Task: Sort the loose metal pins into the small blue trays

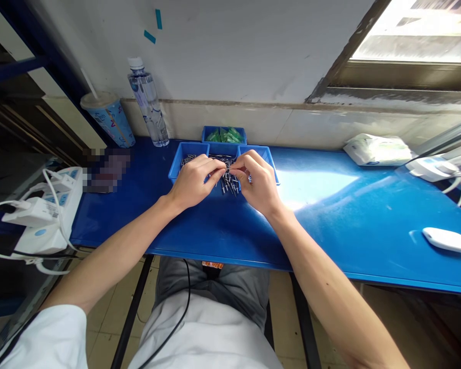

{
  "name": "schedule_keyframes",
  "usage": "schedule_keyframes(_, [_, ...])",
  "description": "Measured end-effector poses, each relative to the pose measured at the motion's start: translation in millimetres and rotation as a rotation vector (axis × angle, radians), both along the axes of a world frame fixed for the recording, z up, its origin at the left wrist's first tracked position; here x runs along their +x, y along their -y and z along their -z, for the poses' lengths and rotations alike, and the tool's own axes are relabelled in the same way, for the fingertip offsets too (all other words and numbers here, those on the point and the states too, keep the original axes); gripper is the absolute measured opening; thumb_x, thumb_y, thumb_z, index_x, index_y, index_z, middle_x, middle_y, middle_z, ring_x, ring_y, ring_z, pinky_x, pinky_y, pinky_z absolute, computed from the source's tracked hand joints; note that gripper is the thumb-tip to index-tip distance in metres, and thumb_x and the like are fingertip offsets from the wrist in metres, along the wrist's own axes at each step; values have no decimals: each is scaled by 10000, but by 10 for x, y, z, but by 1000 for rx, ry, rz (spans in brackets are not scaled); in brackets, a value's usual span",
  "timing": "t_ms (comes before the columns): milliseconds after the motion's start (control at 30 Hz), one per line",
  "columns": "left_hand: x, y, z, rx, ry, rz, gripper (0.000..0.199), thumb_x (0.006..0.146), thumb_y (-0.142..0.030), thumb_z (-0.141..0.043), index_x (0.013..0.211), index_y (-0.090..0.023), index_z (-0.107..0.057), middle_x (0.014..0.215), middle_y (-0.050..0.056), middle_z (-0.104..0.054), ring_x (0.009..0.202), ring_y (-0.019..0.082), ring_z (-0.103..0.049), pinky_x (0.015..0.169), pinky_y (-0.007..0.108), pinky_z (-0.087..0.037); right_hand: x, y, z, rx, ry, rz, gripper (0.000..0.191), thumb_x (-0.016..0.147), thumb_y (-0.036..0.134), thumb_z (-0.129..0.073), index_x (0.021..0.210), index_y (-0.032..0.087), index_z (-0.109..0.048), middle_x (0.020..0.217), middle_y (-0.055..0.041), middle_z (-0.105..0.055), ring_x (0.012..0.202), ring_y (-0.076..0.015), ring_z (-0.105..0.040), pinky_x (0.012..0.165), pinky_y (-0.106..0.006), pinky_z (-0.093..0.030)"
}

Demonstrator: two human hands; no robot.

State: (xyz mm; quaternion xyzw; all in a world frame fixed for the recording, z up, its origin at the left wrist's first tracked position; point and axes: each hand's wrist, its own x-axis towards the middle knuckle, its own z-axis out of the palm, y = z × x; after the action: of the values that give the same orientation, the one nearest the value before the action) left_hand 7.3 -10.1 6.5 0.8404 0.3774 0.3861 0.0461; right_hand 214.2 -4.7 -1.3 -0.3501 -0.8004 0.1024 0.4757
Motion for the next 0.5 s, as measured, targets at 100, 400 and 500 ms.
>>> schedule_keyframes(100, [-5,-12,19,16,-8,20,263,1094,-350,-530,1040,-204,-741,978,54,-794,927,223,-694,864,370,-541,-7,10,3,-12,4,-33,225,1080,334,-528,889,257,-618,940,-65,-634,784,-203,-578,701,-344,-486])
schedule_keyframes(400, [-28,-53,77,47,-23,46,276,1101,-352,-532,1071,-196,-759,975,62,-802,948,228,-718,865,375,-547,-28,14,1,-24,17,-28,223,1058,311,-570,847,241,-590,839,-37,-656,724,-181,-576,658,-315,-436])
schedule_keyframes(500, [-23,-49,86,37,-33,50,328,1112,-399,-509,1076,-202,-769,951,61,-801,925,225,-717,851,371,-545,-23,11,-9,-29,39,9,309,1066,359,-566,782,237,-552,756,-20,-625,660,-165,-526,627,-314,-385])
